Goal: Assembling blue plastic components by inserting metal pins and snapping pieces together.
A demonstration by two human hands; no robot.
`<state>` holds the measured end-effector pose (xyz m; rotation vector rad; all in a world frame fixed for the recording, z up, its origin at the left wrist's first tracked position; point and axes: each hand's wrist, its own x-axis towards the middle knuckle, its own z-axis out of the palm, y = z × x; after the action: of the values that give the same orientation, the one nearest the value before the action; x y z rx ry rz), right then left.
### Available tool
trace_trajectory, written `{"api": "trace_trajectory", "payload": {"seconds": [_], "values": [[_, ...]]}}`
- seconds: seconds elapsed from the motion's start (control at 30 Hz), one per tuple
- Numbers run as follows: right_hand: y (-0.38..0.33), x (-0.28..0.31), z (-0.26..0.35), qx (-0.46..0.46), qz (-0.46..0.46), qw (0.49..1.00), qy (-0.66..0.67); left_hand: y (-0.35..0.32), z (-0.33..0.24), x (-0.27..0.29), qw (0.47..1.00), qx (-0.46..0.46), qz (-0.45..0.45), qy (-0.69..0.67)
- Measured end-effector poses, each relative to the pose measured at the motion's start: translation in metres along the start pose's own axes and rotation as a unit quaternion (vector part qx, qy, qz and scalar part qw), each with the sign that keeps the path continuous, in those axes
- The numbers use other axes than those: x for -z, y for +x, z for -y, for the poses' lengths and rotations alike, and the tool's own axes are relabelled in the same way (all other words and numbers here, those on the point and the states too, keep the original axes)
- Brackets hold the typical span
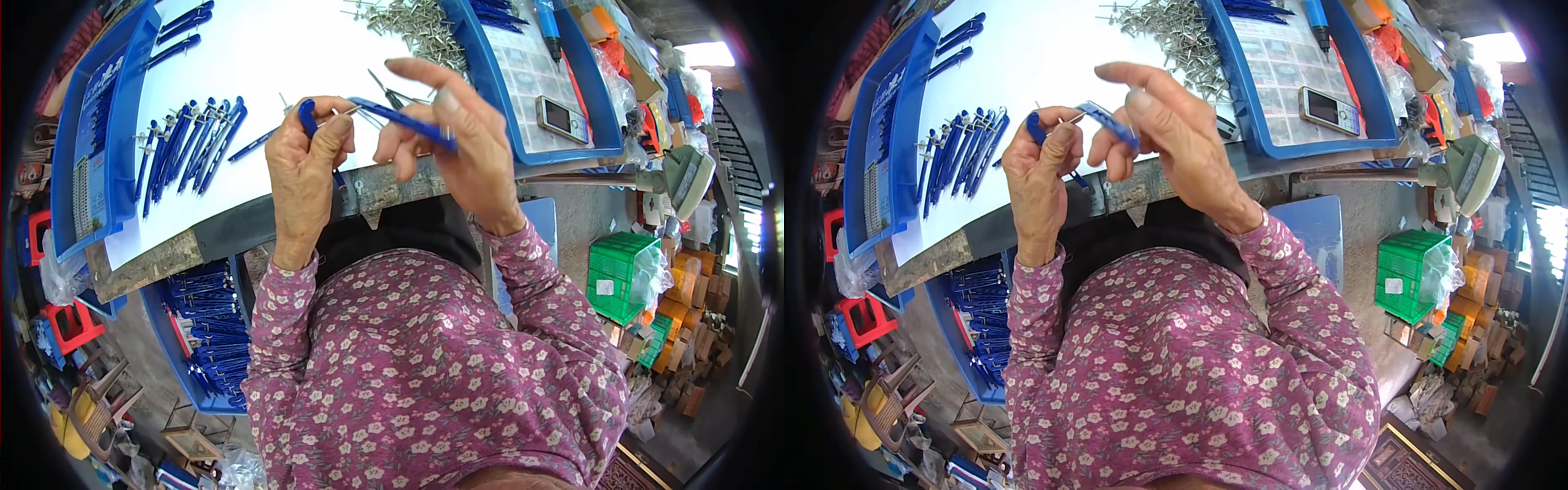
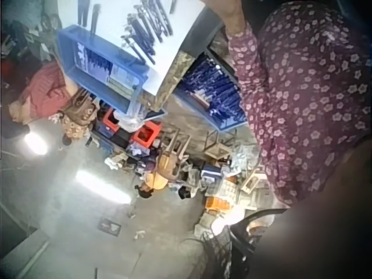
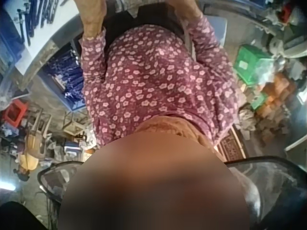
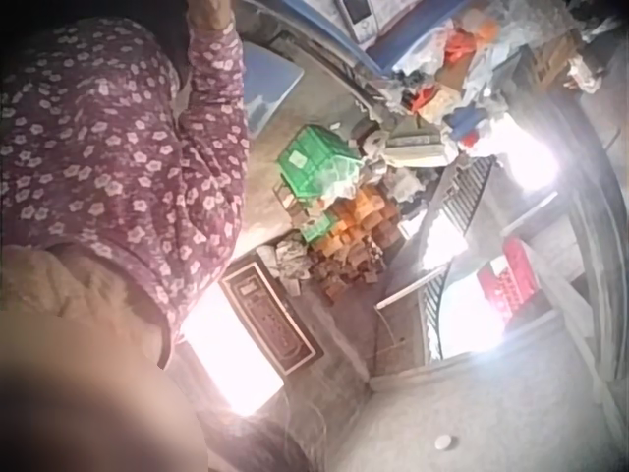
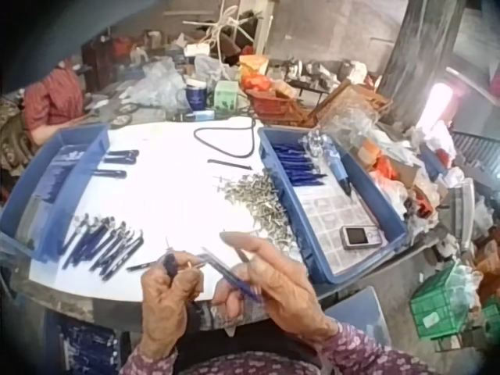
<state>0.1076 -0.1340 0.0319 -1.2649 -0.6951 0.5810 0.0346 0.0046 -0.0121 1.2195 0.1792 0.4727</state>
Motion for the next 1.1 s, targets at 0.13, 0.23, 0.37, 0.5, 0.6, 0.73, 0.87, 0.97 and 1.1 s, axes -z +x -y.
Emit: {"api": "trace_trajectory", "payload": {"seconds": [0.13,0.23,0.37,0.5,0.6,0.73,0.87,0.97,1.1], "values": [[0.019,0.010,0.000,0.060,0.016,0.997,0.051,-0.002,-0.006,-0.007,0.998,0.027,0.043,0.025],[0.035,0.019,-0.012,0.090,0.046,0.993,0.065,-0.002,-0.007,-0.007,0.995,0.073,0.056,-0.038],[0.041,0.022,-0.024,0.053,0.039,0.997,0.046,-0.001,-0.002,0.005,0.985,0.058,0.126,-0.106],[0.028,0.013,-0.030,0.005,-0.005,1.000,0.018,0.003,-0.001,0.011,0.973,0.057,0.103,-0.201],[0.014,0.007,-0.024,-0.048,0.031,0.994,-0.097,0.003,0.000,0.014,0.969,0.041,0.074,-0.231],[0.004,0.000,-0.019,-0.059,0.090,0.971,-0.212,0.006,0.002,0.020,0.979,0.020,0.058,-0.195],[-0.006,-0.011,0.009,-0.150,0.116,0.980,-0.064,0.005,0.006,0.018,0.988,0.002,0.040,-0.149],[-0.004,-0.005,0.008,-0.155,0.122,0.980,-0.035,0.003,0.004,0.015,0.989,0.012,0.030,-0.142],[-0.004,-0.007,0.015,-0.124,0.124,0.984,0.028,0.002,0.000,0.006,0.993,0.030,0.022,-0.113]]}}
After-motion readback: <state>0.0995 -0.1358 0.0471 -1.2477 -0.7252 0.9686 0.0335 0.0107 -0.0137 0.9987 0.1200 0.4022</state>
